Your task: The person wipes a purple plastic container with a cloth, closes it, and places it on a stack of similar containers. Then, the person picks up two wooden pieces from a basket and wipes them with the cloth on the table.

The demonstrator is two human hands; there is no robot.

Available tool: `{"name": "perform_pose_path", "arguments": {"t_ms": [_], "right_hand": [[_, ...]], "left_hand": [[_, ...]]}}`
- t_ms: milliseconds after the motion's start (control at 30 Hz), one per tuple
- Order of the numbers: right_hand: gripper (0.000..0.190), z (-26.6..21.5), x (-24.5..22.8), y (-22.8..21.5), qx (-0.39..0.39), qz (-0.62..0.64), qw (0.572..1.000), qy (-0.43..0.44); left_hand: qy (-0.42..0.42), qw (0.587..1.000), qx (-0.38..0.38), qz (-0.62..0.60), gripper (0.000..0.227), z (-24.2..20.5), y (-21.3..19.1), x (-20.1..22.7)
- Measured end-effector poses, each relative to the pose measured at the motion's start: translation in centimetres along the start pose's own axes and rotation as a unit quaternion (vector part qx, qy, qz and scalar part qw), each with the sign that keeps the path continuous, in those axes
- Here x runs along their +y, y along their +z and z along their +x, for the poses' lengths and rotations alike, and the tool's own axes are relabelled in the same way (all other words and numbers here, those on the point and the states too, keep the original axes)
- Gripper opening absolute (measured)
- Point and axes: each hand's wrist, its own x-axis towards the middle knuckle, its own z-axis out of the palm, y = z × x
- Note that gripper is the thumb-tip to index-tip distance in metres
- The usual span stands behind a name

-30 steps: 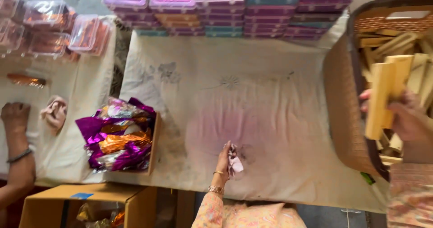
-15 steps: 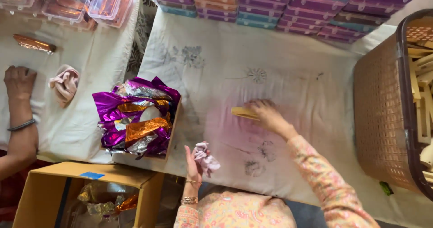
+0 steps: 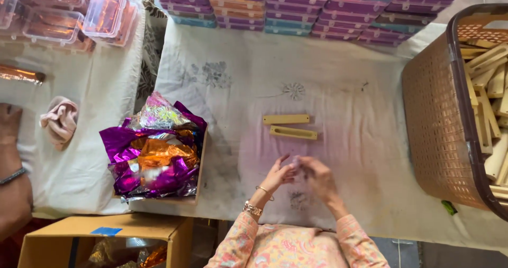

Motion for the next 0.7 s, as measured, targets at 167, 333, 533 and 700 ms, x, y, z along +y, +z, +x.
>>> {"name": "perform_pose_path", "arguments": {"t_ms": [167, 333, 533, 700], "right_hand": [[0.031, 0.2, 3.0, -4.2, 0.184, -0.093, 0.978, -0.026], [0.032, -1.9, 4.1, -3.9, 0.249, -0.283, 0.926, -0.022], [0.046, -3.3, 6.8, -3.7, 0.216, -0.306, 0.927, -0.023], [0.039, -1.9, 8.6, -4.2, 0.215, -0.201, 0.956, -0.004]], "left_hand": [[0.335, 0.816, 0.103, 0.459, 0.033, -0.3, 0.9, 6.2], [0.479, 0.588, 0.212, 0.616, 0.05, 0.0, 2.0, 10.4], [0.48, 0.559, 0.21, 0.643, 0.047, -0.4, 2.9, 10.0], [0.496, 0.553, 0.239, 0.626, 0.036, -1.4, 3.2, 6.2]]}}
